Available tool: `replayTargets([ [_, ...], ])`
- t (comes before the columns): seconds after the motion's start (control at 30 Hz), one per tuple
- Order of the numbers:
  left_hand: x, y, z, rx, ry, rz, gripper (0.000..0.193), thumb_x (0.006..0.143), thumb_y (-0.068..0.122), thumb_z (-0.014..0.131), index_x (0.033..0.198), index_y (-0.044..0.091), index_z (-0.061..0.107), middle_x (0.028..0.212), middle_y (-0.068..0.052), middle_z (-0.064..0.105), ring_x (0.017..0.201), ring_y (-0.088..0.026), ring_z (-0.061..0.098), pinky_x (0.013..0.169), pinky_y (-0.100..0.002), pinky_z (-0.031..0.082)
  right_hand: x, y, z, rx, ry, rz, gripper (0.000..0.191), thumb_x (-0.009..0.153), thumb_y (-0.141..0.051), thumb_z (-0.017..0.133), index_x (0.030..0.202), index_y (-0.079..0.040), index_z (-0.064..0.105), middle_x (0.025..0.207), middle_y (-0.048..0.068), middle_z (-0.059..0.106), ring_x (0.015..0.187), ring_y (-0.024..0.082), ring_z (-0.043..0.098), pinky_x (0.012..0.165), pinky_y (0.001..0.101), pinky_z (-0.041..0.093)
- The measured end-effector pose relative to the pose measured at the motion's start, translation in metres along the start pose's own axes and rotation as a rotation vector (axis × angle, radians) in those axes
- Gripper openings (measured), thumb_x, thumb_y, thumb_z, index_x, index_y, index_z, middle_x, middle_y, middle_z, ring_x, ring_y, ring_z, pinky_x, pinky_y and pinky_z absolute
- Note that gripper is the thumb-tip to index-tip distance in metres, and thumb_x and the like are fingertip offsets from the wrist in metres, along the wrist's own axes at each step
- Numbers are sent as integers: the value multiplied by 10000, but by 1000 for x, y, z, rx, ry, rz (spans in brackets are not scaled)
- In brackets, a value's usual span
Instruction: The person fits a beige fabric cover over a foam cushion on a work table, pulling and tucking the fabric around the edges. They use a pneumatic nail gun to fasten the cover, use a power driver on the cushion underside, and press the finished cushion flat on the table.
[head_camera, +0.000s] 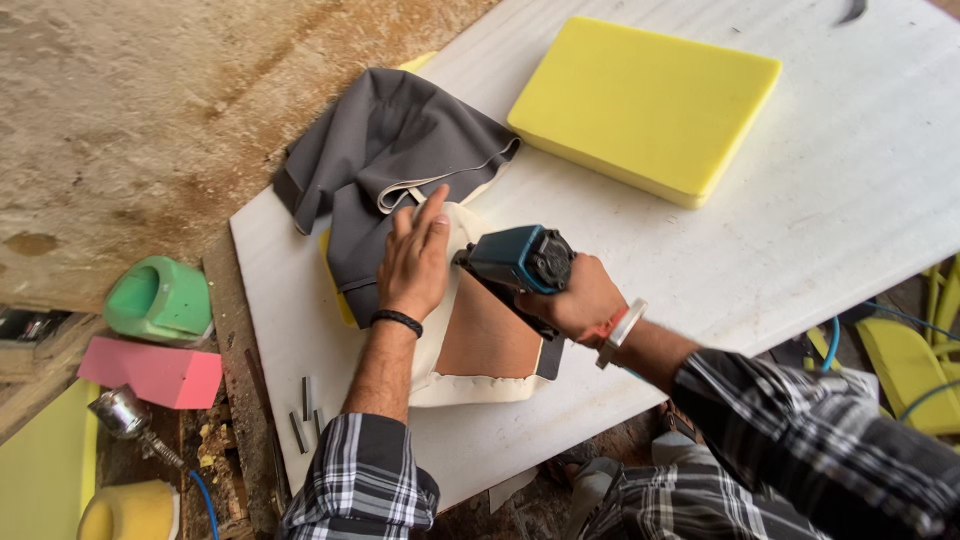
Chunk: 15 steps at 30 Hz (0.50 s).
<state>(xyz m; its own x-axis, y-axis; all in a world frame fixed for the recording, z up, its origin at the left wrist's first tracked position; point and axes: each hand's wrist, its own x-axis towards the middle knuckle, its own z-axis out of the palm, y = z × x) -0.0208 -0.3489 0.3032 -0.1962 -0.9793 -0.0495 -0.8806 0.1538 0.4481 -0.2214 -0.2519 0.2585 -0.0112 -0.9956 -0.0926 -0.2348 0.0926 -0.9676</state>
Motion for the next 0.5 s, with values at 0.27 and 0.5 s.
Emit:
replayTargets([
  [0.27,5,-27,10,-91,8,-15,535,1039,471,276,1549,401,423,1441,-85,479,1271,-334,515,1151,-444,355,-20,4,13,-108,-103,57,318,729,-293,788,919,-38,770,728,170,759,649,281,751,641,387,587],
  [0.5,-10,-30,-31,-356,47,166,649,1072,464,452,1592,85,367,1584,-146,390,1408,-324,430,1180,-413,334,-5,69,17,-411,-51,71,372,765,-371,785,944,-45,779,795,204,738,775,388,729,733,449,589],
])
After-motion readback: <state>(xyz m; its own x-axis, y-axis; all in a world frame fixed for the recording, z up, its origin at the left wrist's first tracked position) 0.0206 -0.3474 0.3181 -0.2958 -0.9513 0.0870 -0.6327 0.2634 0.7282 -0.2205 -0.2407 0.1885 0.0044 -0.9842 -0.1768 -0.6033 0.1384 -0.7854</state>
